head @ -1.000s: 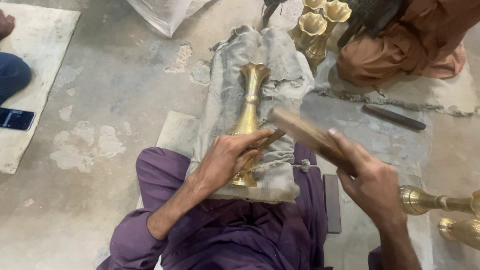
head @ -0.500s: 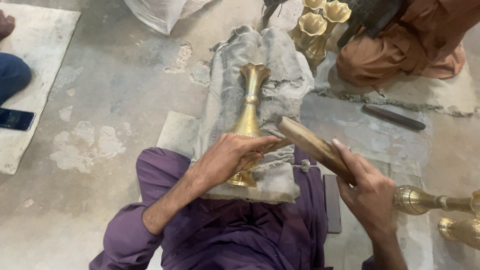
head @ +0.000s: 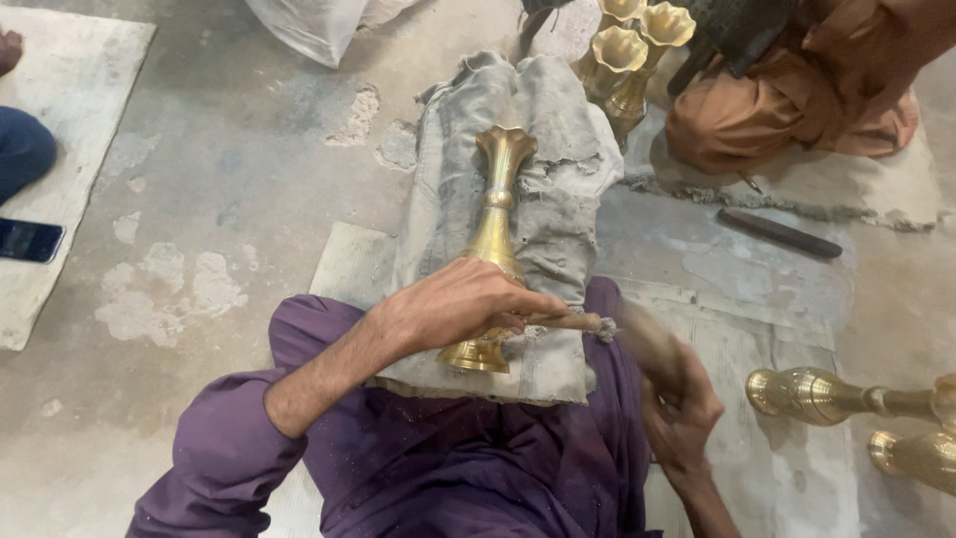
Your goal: The person sits cross-legged on the floor with a brass vase resting on a cloth-covered cushion on their lap. They hold a small punch against the vase's surface with one hand and strike it with a wooden mallet held in the other hand, working around the vase to shape and decorate its body.
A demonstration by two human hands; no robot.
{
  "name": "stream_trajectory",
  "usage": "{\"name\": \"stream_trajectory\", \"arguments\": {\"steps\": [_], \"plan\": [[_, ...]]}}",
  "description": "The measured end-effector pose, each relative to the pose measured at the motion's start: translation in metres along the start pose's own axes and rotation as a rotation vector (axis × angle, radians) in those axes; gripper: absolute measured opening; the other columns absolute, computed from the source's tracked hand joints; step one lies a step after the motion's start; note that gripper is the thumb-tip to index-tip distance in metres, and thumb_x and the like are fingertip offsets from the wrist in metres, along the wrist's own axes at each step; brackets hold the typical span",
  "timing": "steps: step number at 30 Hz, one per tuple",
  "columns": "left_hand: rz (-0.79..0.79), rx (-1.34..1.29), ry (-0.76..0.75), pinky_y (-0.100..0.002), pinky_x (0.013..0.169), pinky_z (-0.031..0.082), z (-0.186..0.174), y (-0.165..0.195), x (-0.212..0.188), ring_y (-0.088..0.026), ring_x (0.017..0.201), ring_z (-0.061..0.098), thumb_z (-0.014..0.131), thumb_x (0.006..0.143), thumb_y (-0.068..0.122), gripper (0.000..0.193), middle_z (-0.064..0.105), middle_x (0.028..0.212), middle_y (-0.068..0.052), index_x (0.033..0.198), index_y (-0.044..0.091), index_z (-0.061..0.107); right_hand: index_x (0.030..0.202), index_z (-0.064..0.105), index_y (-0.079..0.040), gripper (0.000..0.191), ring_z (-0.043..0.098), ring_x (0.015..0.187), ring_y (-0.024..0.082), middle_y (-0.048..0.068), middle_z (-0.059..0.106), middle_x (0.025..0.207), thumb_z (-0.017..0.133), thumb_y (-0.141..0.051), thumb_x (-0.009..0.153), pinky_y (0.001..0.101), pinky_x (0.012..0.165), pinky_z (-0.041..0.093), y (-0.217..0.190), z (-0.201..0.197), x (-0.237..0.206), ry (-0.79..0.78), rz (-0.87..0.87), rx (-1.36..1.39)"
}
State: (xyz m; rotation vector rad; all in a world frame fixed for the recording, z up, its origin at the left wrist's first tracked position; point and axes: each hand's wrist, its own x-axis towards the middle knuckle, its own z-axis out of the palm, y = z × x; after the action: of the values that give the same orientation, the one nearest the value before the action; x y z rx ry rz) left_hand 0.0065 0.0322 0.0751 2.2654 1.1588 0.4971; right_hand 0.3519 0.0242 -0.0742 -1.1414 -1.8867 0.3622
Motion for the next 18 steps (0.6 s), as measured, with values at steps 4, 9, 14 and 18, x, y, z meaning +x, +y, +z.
{"name": "stream_trajectory", "arguments": {"steps": [4,9,14,18], "plan": [[0.114,0.022,0.020,-0.044,0.075,0.058,-0.002,-0.001,-0.001,-0.026,0.085,0.074,0.071,0.089,0.016,0.049,0.079,0.100,-0.005,0.137,0.024,0.065,0.132,0.061,-0.002,0.046,0.073,0.100,0.027,0.017,0.072,0.112,0.071,0.002,0.087,0.0391,0.093,0.055,0.008,0.008,-0.012,0.002,0.002,0.039],[0.093,0.129,-0.061,-0.042,0.077,0.059,-0.001,-0.001,-0.001,-0.021,0.088,0.075,0.069,0.090,0.015,0.051,0.079,0.095,-0.003,0.138,0.029,0.064,0.130,0.061,-0.005,0.038,0.073,0.098,0.025,0.014,0.073,0.109,0.070,0.003,0.095,0.0377,0.085,0.061,0.009,0.014,-0.014,0.049,0.000,0.149],[0.061,0.025,0.049,-0.042,0.073,0.060,0.002,0.000,-0.007,-0.022,0.082,0.074,0.070,0.089,0.017,0.050,0.079,0.103,-0.003,0.138,0.028,0.063,0.147,0.049,-0.001,0.058,0.074,0.085,0.017,0.010,0.075,0.106,0.068,0.002,0.093,0.0316,0.070,0.063,0.003,0.007,-0.002,0.006,0.153,0.253],[-0.215,-0.014,-0.045,-0.040,0.073,0.060,0.005,0.003,-0.013,-0.023,0.072,0.073,0.069,0.089,0.023,0.053,0.079,0.095,-0.001,0.140,0.034,0.060,0.142,0.056,-0.001,0.055,0.074,0.077,0.018,0.013,0.076,0.105,0.069,0.002,0.089,0.0324,0.067,0.064,-0.007,-0.005,0.016,-0.097,0.069,0.045]]}}
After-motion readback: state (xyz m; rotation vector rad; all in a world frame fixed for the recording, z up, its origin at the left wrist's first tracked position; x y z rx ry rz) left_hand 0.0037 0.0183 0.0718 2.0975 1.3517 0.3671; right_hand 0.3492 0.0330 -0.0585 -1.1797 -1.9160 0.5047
